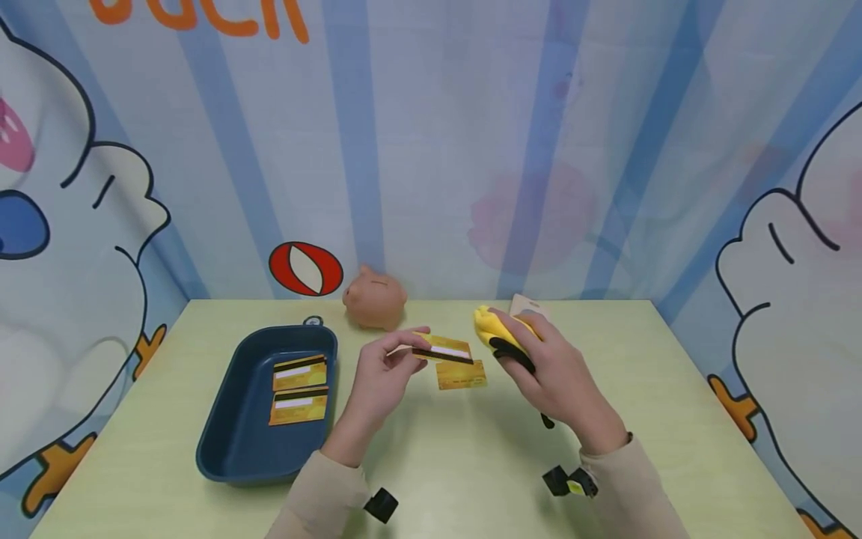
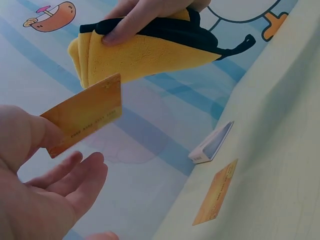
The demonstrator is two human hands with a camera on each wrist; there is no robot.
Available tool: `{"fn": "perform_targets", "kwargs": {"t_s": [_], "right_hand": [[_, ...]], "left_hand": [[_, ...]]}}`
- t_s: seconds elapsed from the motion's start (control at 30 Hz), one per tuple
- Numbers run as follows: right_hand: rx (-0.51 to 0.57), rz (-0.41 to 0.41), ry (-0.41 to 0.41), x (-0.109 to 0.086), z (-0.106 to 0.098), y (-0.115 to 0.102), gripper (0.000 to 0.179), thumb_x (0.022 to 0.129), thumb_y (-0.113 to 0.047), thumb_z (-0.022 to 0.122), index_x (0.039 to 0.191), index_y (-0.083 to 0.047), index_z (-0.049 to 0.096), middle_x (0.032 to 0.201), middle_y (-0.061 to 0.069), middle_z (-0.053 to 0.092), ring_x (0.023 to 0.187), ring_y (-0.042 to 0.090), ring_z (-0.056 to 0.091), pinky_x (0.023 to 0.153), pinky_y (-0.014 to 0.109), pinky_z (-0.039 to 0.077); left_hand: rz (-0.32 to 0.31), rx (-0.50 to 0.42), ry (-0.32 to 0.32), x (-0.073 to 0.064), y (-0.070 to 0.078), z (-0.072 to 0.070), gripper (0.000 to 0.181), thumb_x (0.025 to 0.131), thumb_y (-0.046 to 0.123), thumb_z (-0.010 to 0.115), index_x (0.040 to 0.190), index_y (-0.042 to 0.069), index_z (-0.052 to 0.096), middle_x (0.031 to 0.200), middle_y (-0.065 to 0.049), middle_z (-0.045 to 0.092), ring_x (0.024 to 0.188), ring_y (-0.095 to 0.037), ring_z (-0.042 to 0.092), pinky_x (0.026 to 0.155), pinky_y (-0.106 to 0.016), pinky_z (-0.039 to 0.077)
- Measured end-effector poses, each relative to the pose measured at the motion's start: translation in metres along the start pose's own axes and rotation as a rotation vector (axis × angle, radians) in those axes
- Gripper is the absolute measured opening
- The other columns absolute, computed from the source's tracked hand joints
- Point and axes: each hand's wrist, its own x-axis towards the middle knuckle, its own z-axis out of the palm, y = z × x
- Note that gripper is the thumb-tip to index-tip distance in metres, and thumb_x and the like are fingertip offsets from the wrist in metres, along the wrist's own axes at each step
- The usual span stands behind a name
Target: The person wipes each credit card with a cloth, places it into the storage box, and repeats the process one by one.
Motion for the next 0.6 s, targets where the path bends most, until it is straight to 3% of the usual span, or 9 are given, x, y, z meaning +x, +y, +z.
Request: {"fn": "perform_targets", "kwargs": {"t_s": [0.23, 0.4, 0.6], "right_hand": [[0.005, -0.013, -0.002, 0.0013, -0.0008, -0.0033, 0.063, 0.097, -0.020, 0.075, 0.156, -0.021, 0.052, 0.127, 0.010, 0.058, 0.088, 0.019, 0.055, 0.067, 0.039, 0.053], [0.016, -0.025, -0.010, 0.0031, -0.0013, -0.0062, 0.064, 0.098, -0.020, 0.074, 0.156, -0.022, 0.051, 0.127, 0.009, 0.058, 0.089, 0.018, 0.056, 0.068, 0.038, 0.053], [0.019, -0.036, -0.010, 0.0028, 0.0000, -0.0095, 0.066, 0.097, -0.020, 0.076, 0.157, -0.023, 0.050, 0.128, 0.010, 0.058, 0.091, 0.019, 0.058, 0.070, 0.040, 0.055]], "left_hand": [[-0.009, 0.031, -0.046, -0.0026, -0.0006, -0.0006, 0.023, 0.098, -0.011, 0.058, 0.111, -0.001, 0.075, 0.122, -0.016, 0.070, 0.104, -0.029, 0.074, 0.087, -0.038, 0.064], [-0.024, 0.055, -0.125, -0.0020, -0.0002, -0.0009, 0.028, 0.102, -0.003, 0.062, 0.127, 0.001, 0.072, 0.127, -0.017, 0.073, 0.104, -0.028, 0.076, 0.090, -0.035, 0.063], [-0.074, 0.033, -0.157, -0.0028, 0.0003, -0.0013, 0.035, 0.098, 0.002, 0.071, 0.134, 0.002, 0.069, 0.130, -0.019, 0.071, 0.105, -0.027, 0.076, 0.089, -0.033, 0.062]]}}
